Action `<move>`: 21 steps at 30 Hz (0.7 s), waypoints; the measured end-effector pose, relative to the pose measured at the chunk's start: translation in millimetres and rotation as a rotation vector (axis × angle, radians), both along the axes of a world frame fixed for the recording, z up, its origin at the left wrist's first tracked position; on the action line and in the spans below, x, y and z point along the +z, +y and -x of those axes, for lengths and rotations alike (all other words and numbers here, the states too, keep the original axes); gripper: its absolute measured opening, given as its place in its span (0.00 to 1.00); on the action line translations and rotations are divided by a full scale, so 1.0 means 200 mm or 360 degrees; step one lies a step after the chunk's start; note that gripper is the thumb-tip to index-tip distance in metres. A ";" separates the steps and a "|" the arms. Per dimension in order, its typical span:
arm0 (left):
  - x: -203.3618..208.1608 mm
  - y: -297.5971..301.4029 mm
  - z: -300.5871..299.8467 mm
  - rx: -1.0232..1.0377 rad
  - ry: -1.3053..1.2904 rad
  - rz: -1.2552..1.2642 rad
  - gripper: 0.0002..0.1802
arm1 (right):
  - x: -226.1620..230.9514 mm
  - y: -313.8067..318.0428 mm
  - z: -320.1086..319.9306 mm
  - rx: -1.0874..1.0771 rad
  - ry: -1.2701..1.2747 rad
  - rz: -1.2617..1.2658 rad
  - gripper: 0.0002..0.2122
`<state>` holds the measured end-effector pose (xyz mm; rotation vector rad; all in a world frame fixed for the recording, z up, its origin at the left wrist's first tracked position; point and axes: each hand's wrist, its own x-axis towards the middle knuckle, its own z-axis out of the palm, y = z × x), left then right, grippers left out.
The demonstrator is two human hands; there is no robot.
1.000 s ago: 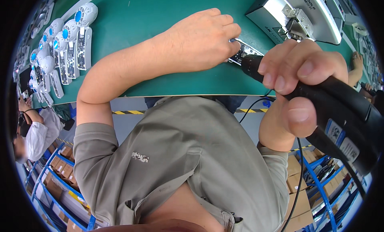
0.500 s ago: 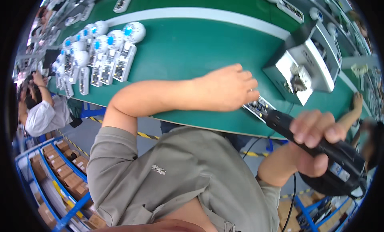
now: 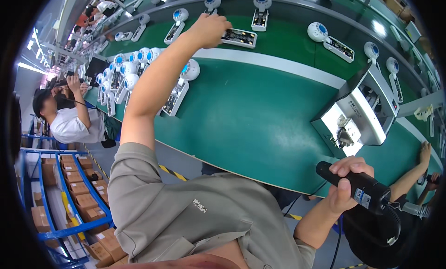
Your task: Assembling electronic components onto a printed circuit board at a production line station.
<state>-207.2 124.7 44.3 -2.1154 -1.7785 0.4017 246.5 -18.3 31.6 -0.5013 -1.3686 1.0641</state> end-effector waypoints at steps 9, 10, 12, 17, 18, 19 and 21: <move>-0.11 0.43 0.07 -0.0053 -0.0214 -0.0304 0.20 | 0.00 -0.01 0.02 -0.0086 0.0079 0.0072 0.14; -0.12 0.47 0.04 -0.0133 -0.0079 -0.0331 0.20 | 0.00 0.00 0.02 -0.0083 0.0073 0.0073 0.14; -0.17 0.55 0.02 -0.0312 0.0080 -0.0353 0.20 | 0.01 0.00 0.04 -0.0090 0.0083 0.0089 0.13; -0.16 0.61 0.03 -0.0352 0.0167 -0.0137 0.18 | 0.00 -0.01 0.04 -0.0166 0.0162 0.0126 0.13; -0.14 0.60 0.02 -0.0305 0.0131 -0.0126 0.17 | 0.00 -0.01 0.04 -0.0168 0.0160 0.0114 0.13; -0.13 0.57 0.01 -0.0323 0.0133 -0.0122 0.17 | -0.01 -0.02 0.04 -0.0162 0.0157 0.0114 0.13; -0.11 0.51 -0.01 -0.0043 -0.0200 -0.0364 0.19 | -0.01 -0.02 0.03 -0.0134 0.0152 0.0125 0.13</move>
